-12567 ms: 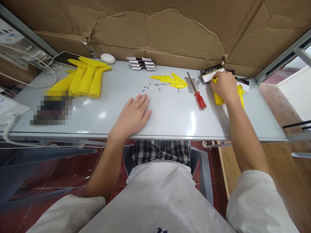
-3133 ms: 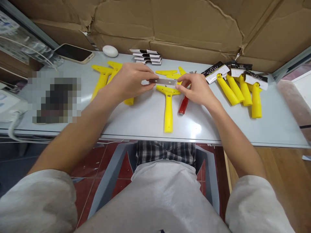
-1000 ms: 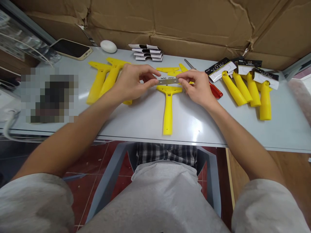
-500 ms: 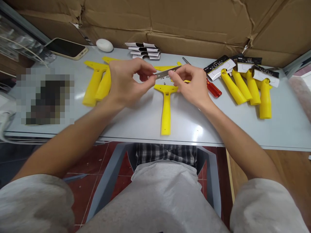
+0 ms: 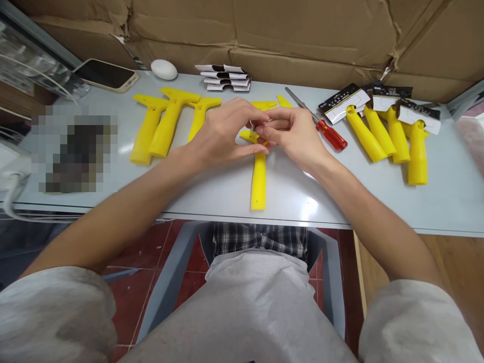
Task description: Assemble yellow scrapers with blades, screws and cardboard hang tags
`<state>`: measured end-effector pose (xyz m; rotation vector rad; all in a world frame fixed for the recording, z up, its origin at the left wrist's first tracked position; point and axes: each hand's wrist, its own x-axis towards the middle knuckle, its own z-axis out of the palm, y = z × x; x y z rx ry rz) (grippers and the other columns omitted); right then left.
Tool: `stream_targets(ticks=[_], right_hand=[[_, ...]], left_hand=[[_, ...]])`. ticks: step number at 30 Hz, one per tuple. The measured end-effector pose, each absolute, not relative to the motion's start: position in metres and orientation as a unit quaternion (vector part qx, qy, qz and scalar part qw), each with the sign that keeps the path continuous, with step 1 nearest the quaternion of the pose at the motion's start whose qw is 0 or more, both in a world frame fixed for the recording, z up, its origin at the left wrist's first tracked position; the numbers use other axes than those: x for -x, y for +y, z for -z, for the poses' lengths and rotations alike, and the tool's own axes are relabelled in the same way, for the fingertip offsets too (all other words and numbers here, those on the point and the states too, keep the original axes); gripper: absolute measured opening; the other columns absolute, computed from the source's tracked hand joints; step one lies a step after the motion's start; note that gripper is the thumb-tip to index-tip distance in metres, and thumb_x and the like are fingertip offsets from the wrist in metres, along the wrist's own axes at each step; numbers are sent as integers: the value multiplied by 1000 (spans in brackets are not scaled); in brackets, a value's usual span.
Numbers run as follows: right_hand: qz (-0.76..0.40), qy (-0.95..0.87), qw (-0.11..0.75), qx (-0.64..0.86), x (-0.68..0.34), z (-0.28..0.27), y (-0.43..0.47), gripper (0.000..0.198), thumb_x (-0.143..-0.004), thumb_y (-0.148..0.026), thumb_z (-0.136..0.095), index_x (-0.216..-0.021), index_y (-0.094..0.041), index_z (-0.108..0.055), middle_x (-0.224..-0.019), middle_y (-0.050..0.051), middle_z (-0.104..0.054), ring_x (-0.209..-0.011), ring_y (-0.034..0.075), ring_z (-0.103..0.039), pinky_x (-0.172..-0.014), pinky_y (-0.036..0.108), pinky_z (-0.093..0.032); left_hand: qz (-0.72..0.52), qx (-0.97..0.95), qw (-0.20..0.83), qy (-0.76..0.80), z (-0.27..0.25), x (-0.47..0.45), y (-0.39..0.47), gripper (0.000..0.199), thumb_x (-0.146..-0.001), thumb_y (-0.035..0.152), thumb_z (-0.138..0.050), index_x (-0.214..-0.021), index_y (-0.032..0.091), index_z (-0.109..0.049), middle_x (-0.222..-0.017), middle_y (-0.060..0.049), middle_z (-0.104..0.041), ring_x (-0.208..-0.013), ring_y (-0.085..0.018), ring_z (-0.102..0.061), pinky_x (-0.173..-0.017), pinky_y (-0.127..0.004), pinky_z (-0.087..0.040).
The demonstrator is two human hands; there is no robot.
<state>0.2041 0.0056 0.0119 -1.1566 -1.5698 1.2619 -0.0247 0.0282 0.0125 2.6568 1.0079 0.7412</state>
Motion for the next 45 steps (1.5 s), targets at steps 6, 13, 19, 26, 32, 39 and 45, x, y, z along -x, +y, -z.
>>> stream_targets(ticks=[6, 13, 19, 26, 32, 39, 45], right_hand=[[-439, -638, 369, 514, -224, -18, 16, 62, -87, -63, -101, -129, -22, -81, -116, 9, -81, -116, 23, -81, -99, 44, -78], [-440, -659, 329, 513, -244, -23, 22, 64, -78, -68, -106, -119, -23, -85, -101, 8, -79, -106, 22, -77, -101, 49, -74], [-428, -646, 377, 507, -247, -7, 35, 65, -87, -73, -103, -118, -22, -76, -86, 4, -69, -104, 16, -72, -106, 43, -70], [-432, -640, 395, 497, -245, -6, 34, 60, -77, -56, -114, -106, -16, -79, -88, 7, -72, -91, 14, -70, -88, 36, -65], [-331, -717, 366, 492, -251, 0, 34, 41, -86, -51, -107, -104, -18, -90, -107, 9, -80, -93, 13, -70, -89, 35, -69], [-264, -764, 340, 480, -259, 4, 37, 43, -93, -61, -98, -113, -23, -93, -112, 11, -80, -100, 19, -73, -92, 40, -72], [-230, -793, 305, 475, -264, 3, 37, 37, -101, -59, -89, -115, -25, -94, -112, 10, -81, -96, 17, -72, -93, 39, -68]], left_hand=[[-304, -895, 69, 318, -19, 41, 39, 46, -115, 52, -70, -157, 36, -78, -154, -13, -83, -151, -40, -73, -133, -68, -57], [-281, -888, 91, 352, -16, 65, 60, 35, -114, 49, -67, -139, 43, -91, -133, -10, -91, -138, -40, -81, -123, -64, -65], [-289, -881, 97, 362, -5, 69, 65, 35, -111, 48, -72, -138, 37, -92, -121, -11, -93, -126, -38, -85, -115, -56, -68], [-273, -879, 100, 378, 0, 67, 61, 35, -112, 42, -71, -139, 29, -91, -125, -12, -92, -124, -36, -86, -116, -53, -67], [-254, -895, 96, 353, 2, 70, 65, 33, -111, 42, -72, -135, 33, -93, -127, -11, -92, -118, -35, -85, -112, -54, -69], [-243, -903, 88, 343, -5, 73, 63, 36, -113, 37, -70, -143, 33, -90, -133, -12, -90, -119, -34, -85, -112, -55, -68], [-230, -909, 108, 332, -4, 76, 65, 31, -114, 42, -73, -137, 34, -92, -125, -9, -92, -115, -35, -85, -110, -55, -69]])
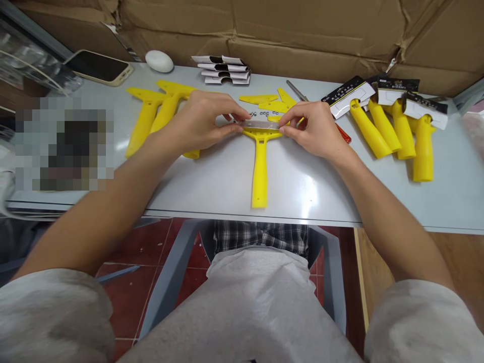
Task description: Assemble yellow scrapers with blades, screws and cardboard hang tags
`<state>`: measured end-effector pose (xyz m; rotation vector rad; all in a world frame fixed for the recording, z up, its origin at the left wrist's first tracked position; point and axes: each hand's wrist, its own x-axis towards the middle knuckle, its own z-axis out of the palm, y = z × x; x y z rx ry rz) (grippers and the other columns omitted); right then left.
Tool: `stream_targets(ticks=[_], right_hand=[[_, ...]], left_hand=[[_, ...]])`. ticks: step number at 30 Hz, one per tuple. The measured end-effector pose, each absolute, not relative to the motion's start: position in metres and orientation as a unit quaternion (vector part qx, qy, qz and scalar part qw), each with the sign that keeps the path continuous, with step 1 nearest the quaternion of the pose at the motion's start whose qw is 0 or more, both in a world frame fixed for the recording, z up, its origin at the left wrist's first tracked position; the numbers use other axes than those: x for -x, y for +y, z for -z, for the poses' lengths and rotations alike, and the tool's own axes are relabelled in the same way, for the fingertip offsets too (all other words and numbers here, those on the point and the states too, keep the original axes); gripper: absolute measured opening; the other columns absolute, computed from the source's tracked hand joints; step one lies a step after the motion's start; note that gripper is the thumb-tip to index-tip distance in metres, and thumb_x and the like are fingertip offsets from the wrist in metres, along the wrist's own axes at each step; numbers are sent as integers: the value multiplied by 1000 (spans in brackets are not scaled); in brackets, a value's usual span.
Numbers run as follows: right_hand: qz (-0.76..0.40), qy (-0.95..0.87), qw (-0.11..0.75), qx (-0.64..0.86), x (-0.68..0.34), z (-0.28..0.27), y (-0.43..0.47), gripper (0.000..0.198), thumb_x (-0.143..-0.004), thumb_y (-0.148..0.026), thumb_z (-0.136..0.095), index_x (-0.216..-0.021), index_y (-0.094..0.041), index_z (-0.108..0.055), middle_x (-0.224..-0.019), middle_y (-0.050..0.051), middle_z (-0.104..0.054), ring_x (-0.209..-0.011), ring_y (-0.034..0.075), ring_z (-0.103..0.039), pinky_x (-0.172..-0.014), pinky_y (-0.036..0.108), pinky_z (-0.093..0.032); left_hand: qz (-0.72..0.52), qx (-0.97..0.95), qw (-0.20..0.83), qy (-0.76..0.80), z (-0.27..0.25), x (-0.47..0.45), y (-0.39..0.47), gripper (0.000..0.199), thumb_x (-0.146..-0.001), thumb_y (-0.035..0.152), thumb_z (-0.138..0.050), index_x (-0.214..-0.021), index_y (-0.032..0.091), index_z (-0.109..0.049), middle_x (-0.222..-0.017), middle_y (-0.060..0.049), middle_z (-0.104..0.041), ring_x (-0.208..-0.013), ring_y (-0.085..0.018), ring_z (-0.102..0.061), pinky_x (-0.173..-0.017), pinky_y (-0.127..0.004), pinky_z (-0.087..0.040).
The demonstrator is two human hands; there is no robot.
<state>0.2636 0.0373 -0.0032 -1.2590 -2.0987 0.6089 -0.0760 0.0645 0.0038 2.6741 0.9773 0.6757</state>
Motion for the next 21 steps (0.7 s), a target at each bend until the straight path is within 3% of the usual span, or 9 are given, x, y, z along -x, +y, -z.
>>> stream_targets(ticks=[7, 21], right_hand=[[-240, -799, 291, 469, -269, 10, 44, 43, -99, -61, -92, -113, -21, -93, -110, 10, -81, -92, 15, -69, -87, 34, -62], [-251, -798, 288, 465, -268, 10, 39, 75, -90, -87, -94, -119, -17, -91, -132, 14, -81, -102, 15, -70, -87, 30, -61]], left_hand=[[-203, -919, 114, 318, -2, 76, 67, 28, -111, 36, -71, -124, 31, -96, -127, -8, -93, -118, -33, -86, -113, -52, -68], [-191, -914, 131, 333, 2, 79, 71, 31, -112, 40, -72, -130, 34, -96, -132, -10, -90, -124, -36, -84, -117, -55, -66]])
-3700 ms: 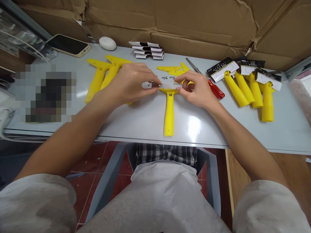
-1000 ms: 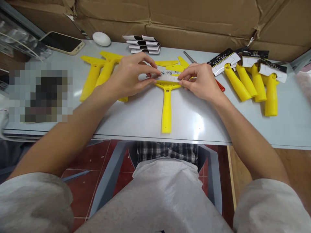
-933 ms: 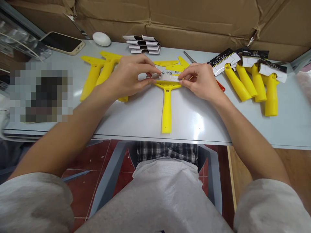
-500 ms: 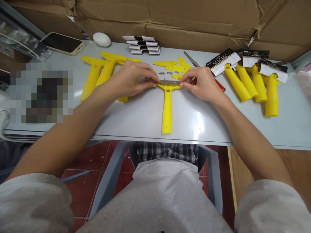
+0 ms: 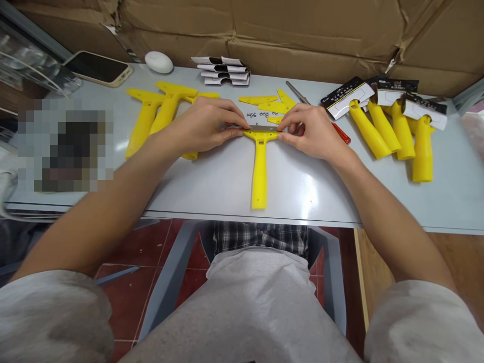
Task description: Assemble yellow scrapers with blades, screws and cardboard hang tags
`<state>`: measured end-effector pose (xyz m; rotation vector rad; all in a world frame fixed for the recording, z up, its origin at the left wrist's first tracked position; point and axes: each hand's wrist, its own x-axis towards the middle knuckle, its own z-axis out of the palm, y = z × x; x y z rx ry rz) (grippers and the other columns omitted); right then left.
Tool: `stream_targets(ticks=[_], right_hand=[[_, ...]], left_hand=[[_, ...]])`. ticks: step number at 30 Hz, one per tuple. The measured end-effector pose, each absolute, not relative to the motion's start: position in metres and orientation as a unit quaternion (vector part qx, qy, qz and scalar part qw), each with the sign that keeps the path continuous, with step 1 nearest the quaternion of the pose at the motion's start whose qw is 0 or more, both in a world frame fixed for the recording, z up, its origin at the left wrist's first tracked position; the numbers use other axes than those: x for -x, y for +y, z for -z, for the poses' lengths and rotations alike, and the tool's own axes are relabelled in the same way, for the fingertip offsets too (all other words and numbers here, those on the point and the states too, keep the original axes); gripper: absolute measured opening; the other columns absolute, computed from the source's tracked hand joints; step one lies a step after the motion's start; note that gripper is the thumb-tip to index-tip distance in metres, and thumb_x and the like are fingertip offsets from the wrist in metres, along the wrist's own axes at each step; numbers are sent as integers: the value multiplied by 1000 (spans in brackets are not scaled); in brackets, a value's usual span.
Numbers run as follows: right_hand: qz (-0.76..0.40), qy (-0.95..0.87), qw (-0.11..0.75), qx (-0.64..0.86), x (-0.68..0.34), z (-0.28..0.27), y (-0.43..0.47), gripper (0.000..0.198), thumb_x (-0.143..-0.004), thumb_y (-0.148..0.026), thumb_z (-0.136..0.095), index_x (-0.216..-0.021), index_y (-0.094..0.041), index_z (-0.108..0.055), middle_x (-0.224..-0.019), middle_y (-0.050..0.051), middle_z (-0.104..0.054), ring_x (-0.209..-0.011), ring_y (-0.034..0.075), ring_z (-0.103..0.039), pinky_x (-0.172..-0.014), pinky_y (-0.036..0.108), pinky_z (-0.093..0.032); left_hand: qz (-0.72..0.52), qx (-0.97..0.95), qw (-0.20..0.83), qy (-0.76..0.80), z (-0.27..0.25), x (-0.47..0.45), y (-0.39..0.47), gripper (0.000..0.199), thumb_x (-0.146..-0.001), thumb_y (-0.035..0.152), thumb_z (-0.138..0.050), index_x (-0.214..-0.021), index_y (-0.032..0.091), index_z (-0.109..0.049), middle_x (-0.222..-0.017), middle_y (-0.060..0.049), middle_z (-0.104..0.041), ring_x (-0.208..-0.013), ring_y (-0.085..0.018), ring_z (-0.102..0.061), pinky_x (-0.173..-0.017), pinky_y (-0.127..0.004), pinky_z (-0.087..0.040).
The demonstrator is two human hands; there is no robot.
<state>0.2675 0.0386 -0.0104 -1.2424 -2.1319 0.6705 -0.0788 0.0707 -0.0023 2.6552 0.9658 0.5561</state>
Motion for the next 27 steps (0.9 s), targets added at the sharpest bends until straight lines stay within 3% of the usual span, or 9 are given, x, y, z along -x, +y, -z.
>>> stream_targets(ticks=[5, 9, 14, 21, 27], right_hand=[[-229, -809, 272, 468, -266, 8, 36, 78, -95, -90, -88, -119, -16, -91, -132, 13, -81, -97, 12, -68, -90, 30, -61], [-214, -819, 271, 459, -265, 7, 35, 69, -100, -86, -84, -116, -20, -93, -132, 11, -81, -91, 11, -66, -89, 34, -62], [-213, -818, 283, 453, -267, 10, 37, 59, -97, -77, -89, -114, -20, -92, -124, 12, -80, -101, 16, -71, -92, 34, -66], [-204, -820, 277, 457, -267, 11, 38, 52, -94, -67, -95, -118, -21, -93, -128, 12, -79, -92, 13, -67, -93, 36, -67], [-191, -836, 261, 443, -267, 10, 38, 50, -96, -66, -94, -118, -21, -93, -131, 13, -80, -108, 19, -73, -101, 39, -68]], left_hand=[[-195, -917, 121, 328, 5, 78, 72, 31, -112, 39, -72, -129, 32, -97, -131, -11, -91, -124, -36, -84, -115, -53, -67], [-199, -917, 111, 329, 6, 78, 72, 32, -112, 41, -71, -127, 34, -98, -129, -11, -90, -122, -37, -85, -111, -54, -68], [-200, -916, 105, 331, 7, 78, 71, 34, -112, 41, -71, -130, 35, -98, -125, -12, -90, -120, -37, -84, -108, -52, -68], [-181, -919, 98, 336, 5, 76, 67, 38, -115, 38, -68, -138, 31, -97, -130, -11, -89, -123, -33, -83, -113, -46, -63], [-177, -920, 98, 335, 3, 74, 66, 38, -115, 36, -66, -137, 32, -97, -131, -12, -89, -127, -35, -82, -117, -51, -61]])
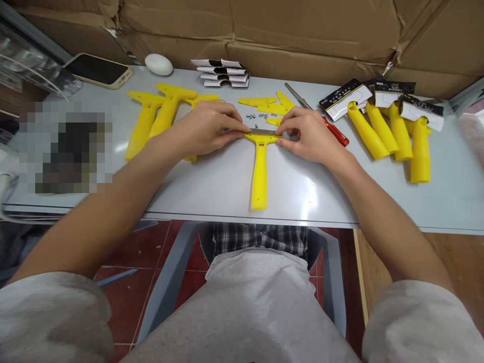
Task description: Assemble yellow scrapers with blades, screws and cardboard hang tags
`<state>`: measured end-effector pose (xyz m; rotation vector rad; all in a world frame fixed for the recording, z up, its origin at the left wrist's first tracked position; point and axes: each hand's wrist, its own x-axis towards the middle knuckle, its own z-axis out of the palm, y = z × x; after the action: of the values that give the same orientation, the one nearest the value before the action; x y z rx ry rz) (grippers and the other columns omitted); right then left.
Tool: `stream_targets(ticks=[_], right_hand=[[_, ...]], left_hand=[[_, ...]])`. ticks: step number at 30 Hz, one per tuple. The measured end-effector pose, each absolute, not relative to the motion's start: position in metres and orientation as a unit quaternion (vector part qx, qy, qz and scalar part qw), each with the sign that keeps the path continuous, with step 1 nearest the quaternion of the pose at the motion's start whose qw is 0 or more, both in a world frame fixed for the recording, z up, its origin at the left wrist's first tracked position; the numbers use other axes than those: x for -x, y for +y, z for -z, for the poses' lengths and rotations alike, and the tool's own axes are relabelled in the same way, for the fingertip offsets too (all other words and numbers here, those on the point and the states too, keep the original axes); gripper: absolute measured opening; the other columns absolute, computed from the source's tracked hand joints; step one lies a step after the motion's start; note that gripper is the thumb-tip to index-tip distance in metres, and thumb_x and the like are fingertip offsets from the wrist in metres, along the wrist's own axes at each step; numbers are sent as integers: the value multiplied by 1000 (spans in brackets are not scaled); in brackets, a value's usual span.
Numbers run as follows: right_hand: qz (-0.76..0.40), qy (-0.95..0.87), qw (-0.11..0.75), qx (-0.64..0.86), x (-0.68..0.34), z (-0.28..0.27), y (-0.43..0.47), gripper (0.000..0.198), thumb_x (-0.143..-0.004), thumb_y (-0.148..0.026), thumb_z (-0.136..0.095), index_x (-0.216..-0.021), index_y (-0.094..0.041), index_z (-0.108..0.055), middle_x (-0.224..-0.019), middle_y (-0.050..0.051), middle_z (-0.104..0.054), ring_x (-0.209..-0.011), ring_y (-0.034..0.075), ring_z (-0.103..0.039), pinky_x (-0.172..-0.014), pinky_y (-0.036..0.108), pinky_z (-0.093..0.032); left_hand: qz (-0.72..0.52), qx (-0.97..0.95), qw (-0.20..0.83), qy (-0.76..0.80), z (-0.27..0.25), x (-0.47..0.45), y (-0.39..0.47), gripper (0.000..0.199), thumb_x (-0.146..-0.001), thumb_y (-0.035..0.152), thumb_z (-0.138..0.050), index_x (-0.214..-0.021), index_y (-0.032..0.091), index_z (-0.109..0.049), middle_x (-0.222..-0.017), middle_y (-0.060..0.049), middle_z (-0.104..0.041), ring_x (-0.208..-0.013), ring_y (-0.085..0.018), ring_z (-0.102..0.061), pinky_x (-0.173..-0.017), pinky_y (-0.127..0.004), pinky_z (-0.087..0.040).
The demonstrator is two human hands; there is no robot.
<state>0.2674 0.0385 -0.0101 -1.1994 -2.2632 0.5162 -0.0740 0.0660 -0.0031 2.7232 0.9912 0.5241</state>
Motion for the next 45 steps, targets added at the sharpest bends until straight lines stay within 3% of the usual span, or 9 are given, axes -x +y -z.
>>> stream_targets(ticks=[13, 24, 45], right_hand=[[-190, -838, 257, 443, -267, 10, 37, 49, -99, -70, -88, -113, -23, -94, -131, 13, -80, -107, 22, -73, -105, 45, -70], [-198, -826, 276, 450, -268, 12, 37, 60, -95, -76, -93, -120, -21, -92, -130, 14, -78, -100, 16, -70, -93, 36, -68], [-189, -829, 281, 445, -266, 11, 35, 44, -99, -63, -90, -116, -23, -93, -134, 13, -77, -102, 16, -69, -94, 37, -68]], left_hand=[[-201, -914, 94, 338, 8, 75, 69, 31, -110, 36, -69, -121, 34, -97, -125, -11, -89, -127, -37, -81, -115, -53, -64], [-219, -910, 80, 343, 12, 77, 70, 30, -109, 40, -73, -130, 34, -94, -131, -12, -87, -128, -38, -80, -115, -56, -66], [-220, -909, 88, 342, 7, 75, 65, 28, -112, 40, -74, -127, 32, -95, -130, -13, -84, -128, -36, -78, -115, -53, -64]])
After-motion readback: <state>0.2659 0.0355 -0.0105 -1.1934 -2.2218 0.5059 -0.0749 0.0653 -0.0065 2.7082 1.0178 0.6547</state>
